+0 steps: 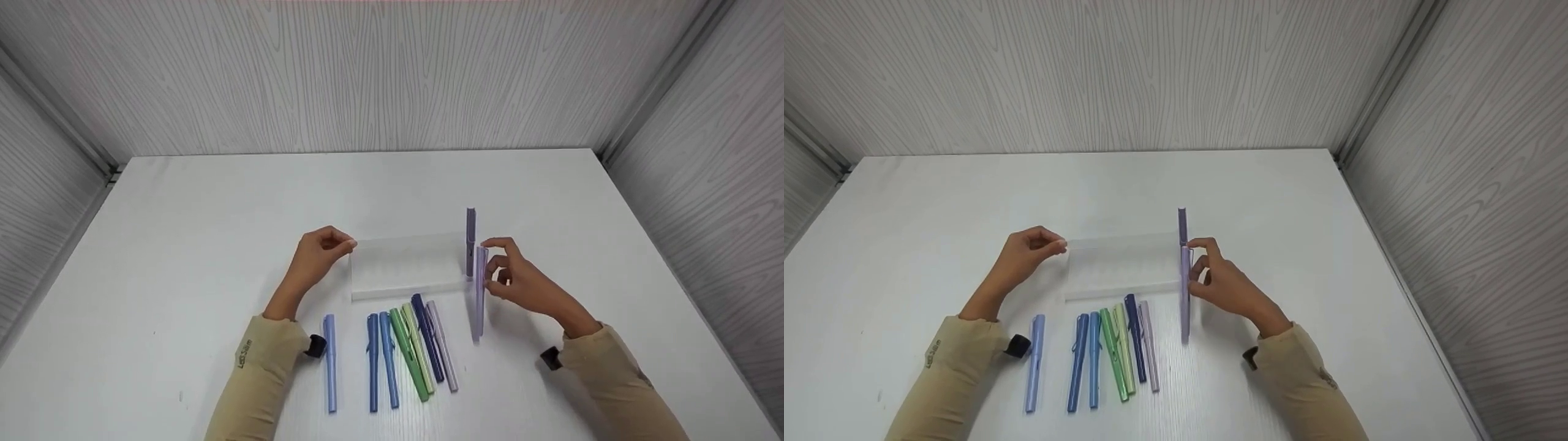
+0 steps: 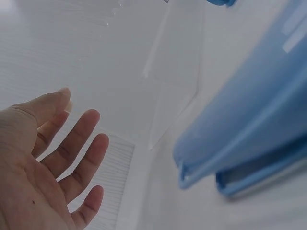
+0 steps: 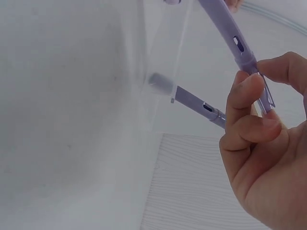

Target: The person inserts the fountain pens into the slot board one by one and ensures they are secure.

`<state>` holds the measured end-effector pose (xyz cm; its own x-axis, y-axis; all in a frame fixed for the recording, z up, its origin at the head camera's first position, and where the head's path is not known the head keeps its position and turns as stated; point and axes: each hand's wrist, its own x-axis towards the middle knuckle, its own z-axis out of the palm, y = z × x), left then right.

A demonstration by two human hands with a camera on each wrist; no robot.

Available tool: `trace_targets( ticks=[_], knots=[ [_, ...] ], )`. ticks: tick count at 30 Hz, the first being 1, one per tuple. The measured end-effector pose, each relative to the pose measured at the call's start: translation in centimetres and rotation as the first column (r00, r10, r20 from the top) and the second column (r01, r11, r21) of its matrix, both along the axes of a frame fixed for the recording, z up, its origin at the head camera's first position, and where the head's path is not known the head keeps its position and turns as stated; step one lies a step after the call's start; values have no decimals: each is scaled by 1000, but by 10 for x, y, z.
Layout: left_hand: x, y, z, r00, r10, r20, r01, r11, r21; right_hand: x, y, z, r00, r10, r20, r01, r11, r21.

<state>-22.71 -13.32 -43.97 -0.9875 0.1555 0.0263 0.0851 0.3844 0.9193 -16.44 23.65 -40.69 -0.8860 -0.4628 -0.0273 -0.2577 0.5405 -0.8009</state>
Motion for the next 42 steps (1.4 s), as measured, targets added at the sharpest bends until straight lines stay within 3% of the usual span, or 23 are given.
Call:
trace_targets(
  ticks=[15, 28, 42],
  knots=[
    [2, 0, 4, 999, 35, -25, -36, 996, -80, -11, -14, 26, 986, -77, -149, 63, 993, -95],
    [3, 1, 8, 999, 31, -8, -32, 994, -105, -15, -28, 34, 952, -164, -259, 162, 986, -31],
    [6, 3, 7, 998, 60, -18, -62, 990, -128, -18, -41, 23, 867, -244, -435, 306, 949, 77]
  ],
)
